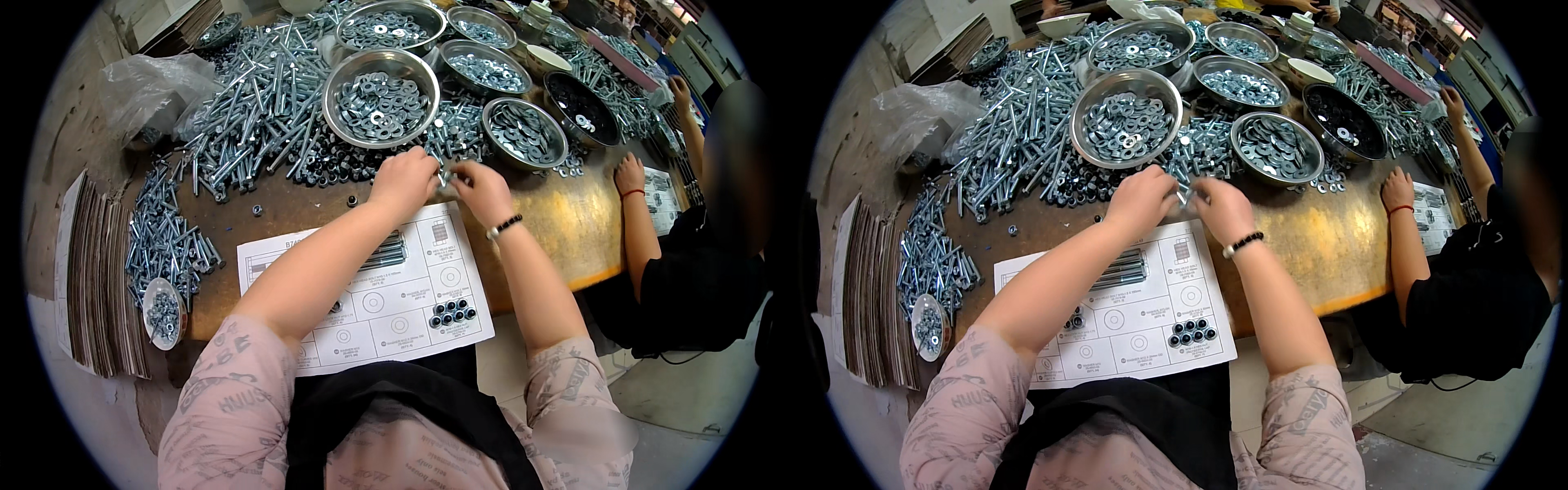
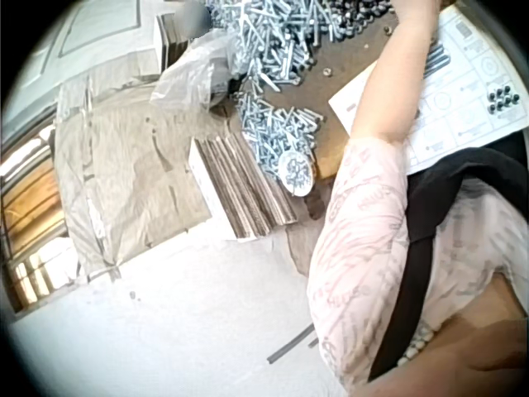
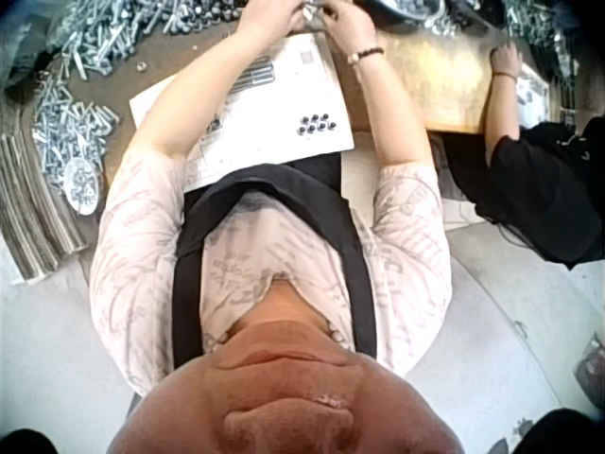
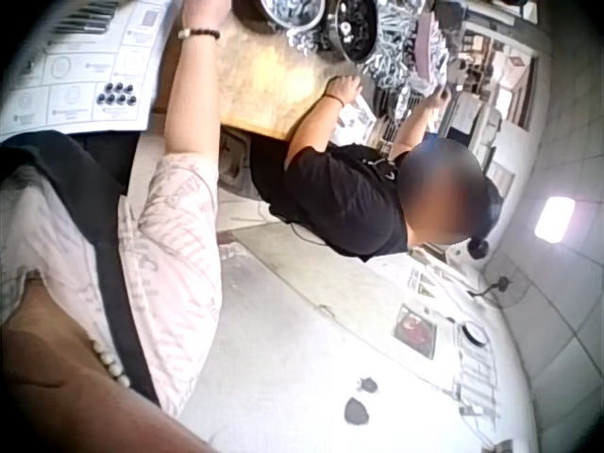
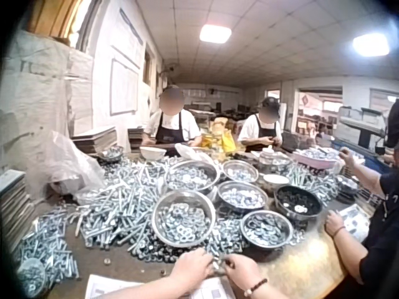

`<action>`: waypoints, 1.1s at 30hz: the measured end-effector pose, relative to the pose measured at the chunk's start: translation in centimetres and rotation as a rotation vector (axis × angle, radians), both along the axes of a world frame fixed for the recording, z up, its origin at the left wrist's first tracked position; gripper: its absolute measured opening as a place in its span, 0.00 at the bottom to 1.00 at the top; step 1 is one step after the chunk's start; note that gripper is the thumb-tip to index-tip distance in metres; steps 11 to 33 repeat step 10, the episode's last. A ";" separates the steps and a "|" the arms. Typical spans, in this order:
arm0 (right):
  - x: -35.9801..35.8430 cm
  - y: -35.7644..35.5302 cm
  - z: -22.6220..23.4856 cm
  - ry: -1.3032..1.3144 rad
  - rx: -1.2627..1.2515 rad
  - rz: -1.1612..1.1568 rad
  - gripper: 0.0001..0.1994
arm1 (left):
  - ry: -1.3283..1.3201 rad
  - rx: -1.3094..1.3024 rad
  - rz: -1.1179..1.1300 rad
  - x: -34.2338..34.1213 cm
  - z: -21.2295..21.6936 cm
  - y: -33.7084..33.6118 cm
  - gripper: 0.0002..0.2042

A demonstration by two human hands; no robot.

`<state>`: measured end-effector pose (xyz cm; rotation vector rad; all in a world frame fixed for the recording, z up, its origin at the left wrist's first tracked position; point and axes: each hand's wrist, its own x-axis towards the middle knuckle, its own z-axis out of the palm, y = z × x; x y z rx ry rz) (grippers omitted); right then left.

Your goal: The person sorts metal fasteners from a large pile on a table into designated areas on a printed layout sheet. They pick up bolts, nuts, and washers by hand and place them into specific slots on the sheet, repeating the process continuously.

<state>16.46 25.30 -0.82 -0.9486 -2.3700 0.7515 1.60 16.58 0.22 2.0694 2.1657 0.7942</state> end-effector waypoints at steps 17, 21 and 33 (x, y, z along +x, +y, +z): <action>4.4 -4.1 -1.2 -0.147 0.434 0.372 0.11 | -0.272 -0.515 -0.047 2.5 0.4 -3.9 0.09; 4.4 -4.1 -1.2 -0.147 0.434 0.372 0.11 | -0.272 -0.515 -0.047 2.5 0.4 -3.9 0.09; 4.4 -4.1 -1.2 -0.147 0.434 0.372 0.11 | -0.272 -0.515 -0.047 2.5 0.4 -3.9 0.09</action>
